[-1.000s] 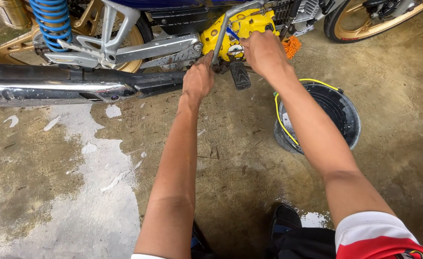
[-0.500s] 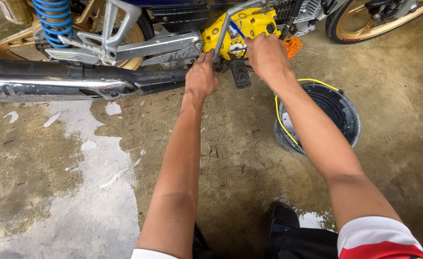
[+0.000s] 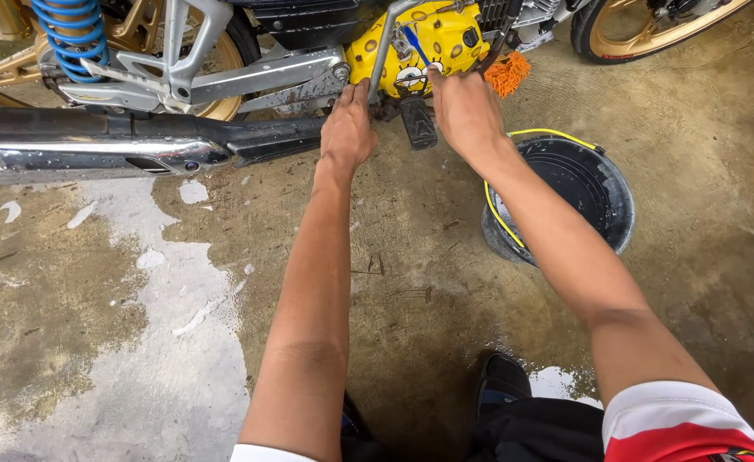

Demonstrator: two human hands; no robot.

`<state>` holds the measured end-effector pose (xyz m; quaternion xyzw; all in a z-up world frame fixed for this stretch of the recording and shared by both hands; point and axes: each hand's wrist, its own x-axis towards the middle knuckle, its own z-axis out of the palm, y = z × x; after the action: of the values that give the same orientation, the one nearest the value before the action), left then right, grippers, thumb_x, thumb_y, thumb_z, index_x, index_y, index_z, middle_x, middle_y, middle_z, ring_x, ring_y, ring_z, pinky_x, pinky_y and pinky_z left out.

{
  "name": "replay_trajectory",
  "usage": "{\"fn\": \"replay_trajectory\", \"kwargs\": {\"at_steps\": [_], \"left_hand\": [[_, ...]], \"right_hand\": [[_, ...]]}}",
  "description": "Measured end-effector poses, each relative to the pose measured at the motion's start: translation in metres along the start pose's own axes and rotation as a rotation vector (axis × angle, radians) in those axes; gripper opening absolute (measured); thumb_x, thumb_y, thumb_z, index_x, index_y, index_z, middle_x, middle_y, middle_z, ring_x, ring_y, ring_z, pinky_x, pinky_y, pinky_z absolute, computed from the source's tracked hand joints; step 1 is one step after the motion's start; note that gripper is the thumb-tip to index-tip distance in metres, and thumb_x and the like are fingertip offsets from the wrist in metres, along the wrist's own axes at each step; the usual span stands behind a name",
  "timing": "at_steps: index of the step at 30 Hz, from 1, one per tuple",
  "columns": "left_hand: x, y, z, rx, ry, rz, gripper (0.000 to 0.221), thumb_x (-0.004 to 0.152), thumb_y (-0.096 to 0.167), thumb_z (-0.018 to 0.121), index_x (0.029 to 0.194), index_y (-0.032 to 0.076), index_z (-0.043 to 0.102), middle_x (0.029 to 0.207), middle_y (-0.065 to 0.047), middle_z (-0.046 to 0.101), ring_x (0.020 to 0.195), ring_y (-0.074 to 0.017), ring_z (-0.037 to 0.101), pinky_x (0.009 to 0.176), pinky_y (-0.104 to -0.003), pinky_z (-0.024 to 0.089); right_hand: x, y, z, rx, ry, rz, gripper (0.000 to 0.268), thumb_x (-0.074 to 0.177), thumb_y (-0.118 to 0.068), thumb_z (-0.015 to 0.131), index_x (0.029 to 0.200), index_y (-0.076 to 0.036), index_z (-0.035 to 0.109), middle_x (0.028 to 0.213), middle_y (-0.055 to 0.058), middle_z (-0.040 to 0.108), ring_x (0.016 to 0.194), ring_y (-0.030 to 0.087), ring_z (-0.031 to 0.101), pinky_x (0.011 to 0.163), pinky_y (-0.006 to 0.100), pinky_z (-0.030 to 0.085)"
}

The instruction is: The person scrubs the lower frame and engine area of a yellow motorcycle using a blue brush and soapy water from a bucket. They repeatedly dip the brush into the bucket and scrub various parts of the motorcycle's undercarriage.

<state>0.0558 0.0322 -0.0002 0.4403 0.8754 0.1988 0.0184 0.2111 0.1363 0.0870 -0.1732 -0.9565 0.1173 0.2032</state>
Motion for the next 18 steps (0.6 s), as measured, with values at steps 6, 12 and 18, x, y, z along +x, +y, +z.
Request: {"fn": "replay_trajectory", "kwargs": {"at_steps": [6,12,18], "left_hand": [[-0.004,0.0,-0.003,-0.024,0.033,0.012,0.077,0.065,-0.016,0.048,0.138,0.004,0.039,0.125,-0.013,0.051,0.105,-0.0296,0.06,0.095,-0.039,0.051],[-0.002,0.001,0.001,-0.052,-0.013,-0.007,0.082,0.065,-0.018,0.045,0.143,0.004,0.033,0.141,-0.021,0.041,0.121,-0.0381,0.051,0.101,-0.043,0.046],[-0.002,-0.004,0.002,-0.029,-0.008,0.02,0.082,0.064,-0.018,0.046,0.142,0.003,0.034,0.142,-0.022,0.04,0.117,-0.039,0.054,0.1,-0.041,0.047]], "right_hand": [[-0.002,-0.007,-0.003,0.047,-0.03,0.015,0.026,0.101,0.0,0.046,0.104,0.02,0.062,0.046,0.013,0.053,0.027,0.013,0.047,0.021,0.018,0.036],[-0.012,-0.018,-0.012,-0.06,0.026,-0.01,0.025,0.099,0.003,0.049,0.088,0.017,0.066,0.043,0.009,0.049,0.026,0.018,0.044,0.022,0.028,0.034],[-0.001,0.001,0.017,-0.004,0.096,-0.039,0.025,0.093,0.005,0.052,0.113,0.016,0.062,0.049,0.013,0.055,0.028,0.013,0.044,0.021,0.021,0.031]]}}
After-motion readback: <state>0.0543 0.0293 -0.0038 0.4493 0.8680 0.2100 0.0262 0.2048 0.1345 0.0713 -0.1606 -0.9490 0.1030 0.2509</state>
